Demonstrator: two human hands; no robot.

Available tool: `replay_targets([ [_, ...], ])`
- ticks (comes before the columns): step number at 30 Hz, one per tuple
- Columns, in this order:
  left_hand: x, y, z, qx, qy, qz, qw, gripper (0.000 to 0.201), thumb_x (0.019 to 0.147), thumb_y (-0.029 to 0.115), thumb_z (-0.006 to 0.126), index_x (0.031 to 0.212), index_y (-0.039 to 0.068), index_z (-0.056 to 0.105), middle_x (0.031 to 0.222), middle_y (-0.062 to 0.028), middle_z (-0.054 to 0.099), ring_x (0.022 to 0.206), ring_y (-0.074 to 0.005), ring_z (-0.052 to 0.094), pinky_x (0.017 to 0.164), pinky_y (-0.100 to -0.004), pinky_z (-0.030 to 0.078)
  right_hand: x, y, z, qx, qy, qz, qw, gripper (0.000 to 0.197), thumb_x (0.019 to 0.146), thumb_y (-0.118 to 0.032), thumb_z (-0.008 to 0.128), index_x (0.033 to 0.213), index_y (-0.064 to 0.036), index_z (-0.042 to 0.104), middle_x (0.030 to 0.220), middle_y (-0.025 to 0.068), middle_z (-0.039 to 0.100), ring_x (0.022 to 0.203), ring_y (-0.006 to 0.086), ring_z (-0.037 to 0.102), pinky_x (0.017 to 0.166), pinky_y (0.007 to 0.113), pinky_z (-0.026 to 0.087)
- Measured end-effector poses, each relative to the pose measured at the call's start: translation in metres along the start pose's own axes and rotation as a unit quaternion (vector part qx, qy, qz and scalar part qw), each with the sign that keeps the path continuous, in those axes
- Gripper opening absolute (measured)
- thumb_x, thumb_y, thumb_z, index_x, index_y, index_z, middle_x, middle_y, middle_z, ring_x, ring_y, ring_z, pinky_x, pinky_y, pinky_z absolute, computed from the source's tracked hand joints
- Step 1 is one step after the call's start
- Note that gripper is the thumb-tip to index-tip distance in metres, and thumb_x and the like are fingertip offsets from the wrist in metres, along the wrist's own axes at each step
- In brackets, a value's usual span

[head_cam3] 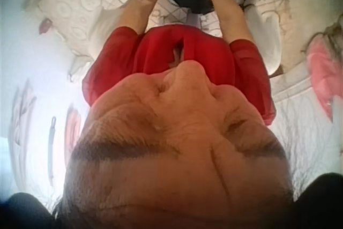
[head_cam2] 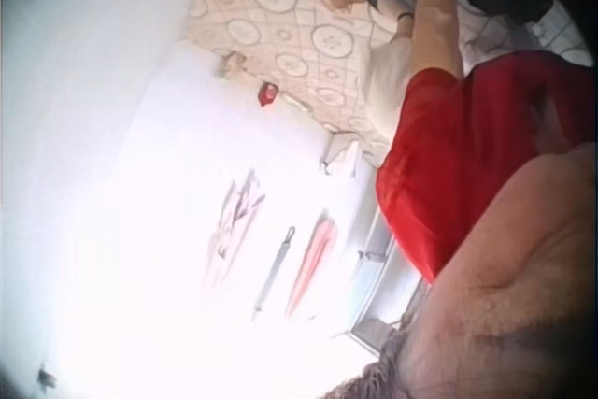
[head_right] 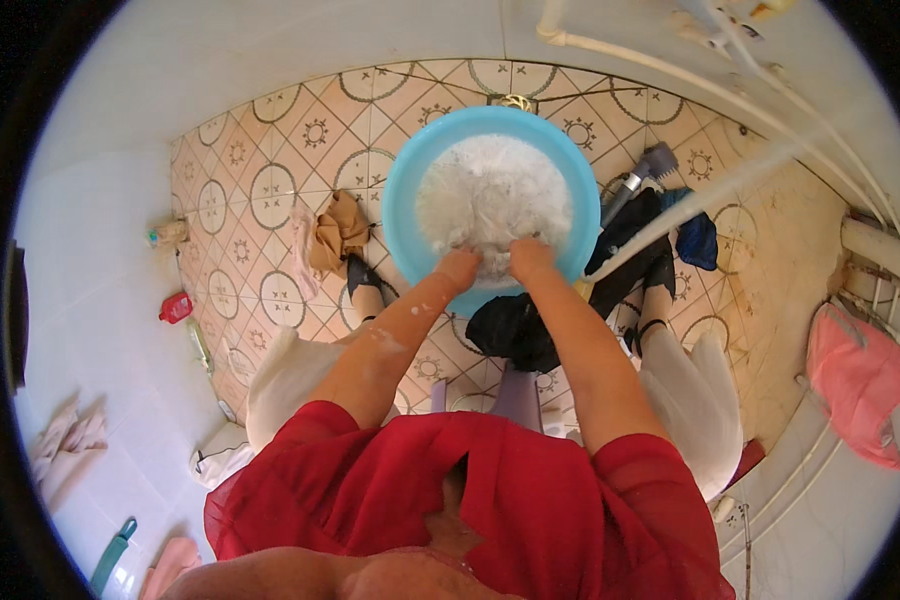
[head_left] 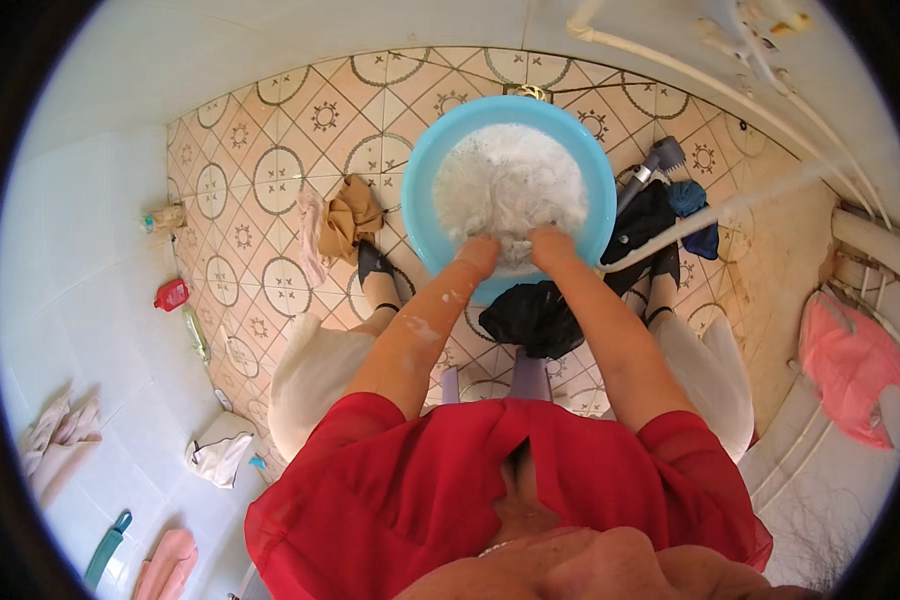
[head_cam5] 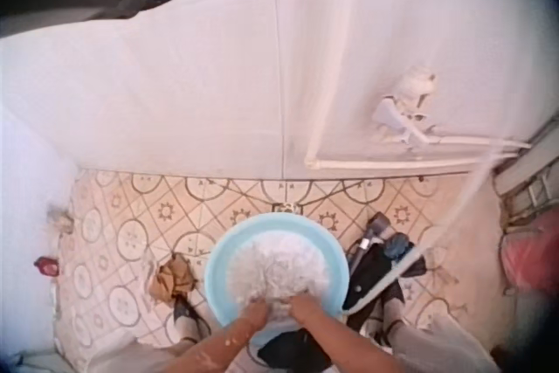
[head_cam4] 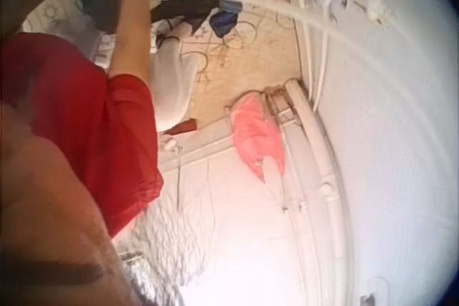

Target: The person hand washes a black garment in a blue plastic basin filled with soapy water. They repeatedly submerge, scrub, and wring the item, then lift it to inspect the fabric before returning it to the basin for further washing.

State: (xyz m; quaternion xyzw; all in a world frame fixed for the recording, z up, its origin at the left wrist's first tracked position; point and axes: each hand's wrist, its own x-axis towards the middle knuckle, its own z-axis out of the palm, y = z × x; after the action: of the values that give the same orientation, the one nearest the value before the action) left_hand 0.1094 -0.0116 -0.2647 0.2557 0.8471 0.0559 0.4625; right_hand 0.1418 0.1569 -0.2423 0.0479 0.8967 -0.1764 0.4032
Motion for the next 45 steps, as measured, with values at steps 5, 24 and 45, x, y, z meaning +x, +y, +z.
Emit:
replay_targets([
  [5, -0.039, 0.010, -0.048, 0.026, 0.003, -0.008, 1.000, 0.031, 0.077, 0.005, 0.051, 0.105, 0.009, 0.063, 0.105, -0.0167, 0.062, 0.098, -0.0332, 0.058, 0.084, -0.0420, 0.046, -0.041, 0.001, -0.036, 0.106, 0.087, -0.045, 0.990, 0.024, 0.071, -0.012, 0.063, 0.093, -0.0050, 0.060, 0.089, 0.0161, 0.060, 0.087, 0.0328, 0.058, 0.074, 0.041, 0.046],
  [24, -0.300, 0.125, -0.233, -0.495, 0.306, 0.324, 0.746, 0.040, 0.082, 0.010, 0.055, 0.120, 0.002, 0.046, 0.106, -0.0093, 0.054, 0.097, -0.0166, 0.051, 0.085, -0.0298, 0.041, -0.283, -0.114, -0.221, 0.332, 0.312, -0.297, 0.839, 0.018, 0.071, -0.011, 0.069, 0.082, -0.0041, 0.056, 0.073, 0.0067, 0.059, 0.067, 0.0158, 0.055, 0.062, 0.031, 0.045],
  [45, -0.266, 0.126, -0.185, -0.880, -0.004, 0.085, 0.467, 0.034, 0.086, 0.037, 0.053, 0.104, 0.007, 0.056, 0.098, -0.0075, 0.058, 0.101, -0.0243, 0.055, 0.086, -0.0473, 0.047, -0.303, -0.141, -0.219, 0.454, 0.344, -0.347, 0.745, 0.042, 0.077, -0.004, 0.054, 0.118, -0.0073, 0.050, 0.094, 0.0068, 0.054, 0.082, 0.0132, 0.051, 0.073, 0.027, 0.044],
])
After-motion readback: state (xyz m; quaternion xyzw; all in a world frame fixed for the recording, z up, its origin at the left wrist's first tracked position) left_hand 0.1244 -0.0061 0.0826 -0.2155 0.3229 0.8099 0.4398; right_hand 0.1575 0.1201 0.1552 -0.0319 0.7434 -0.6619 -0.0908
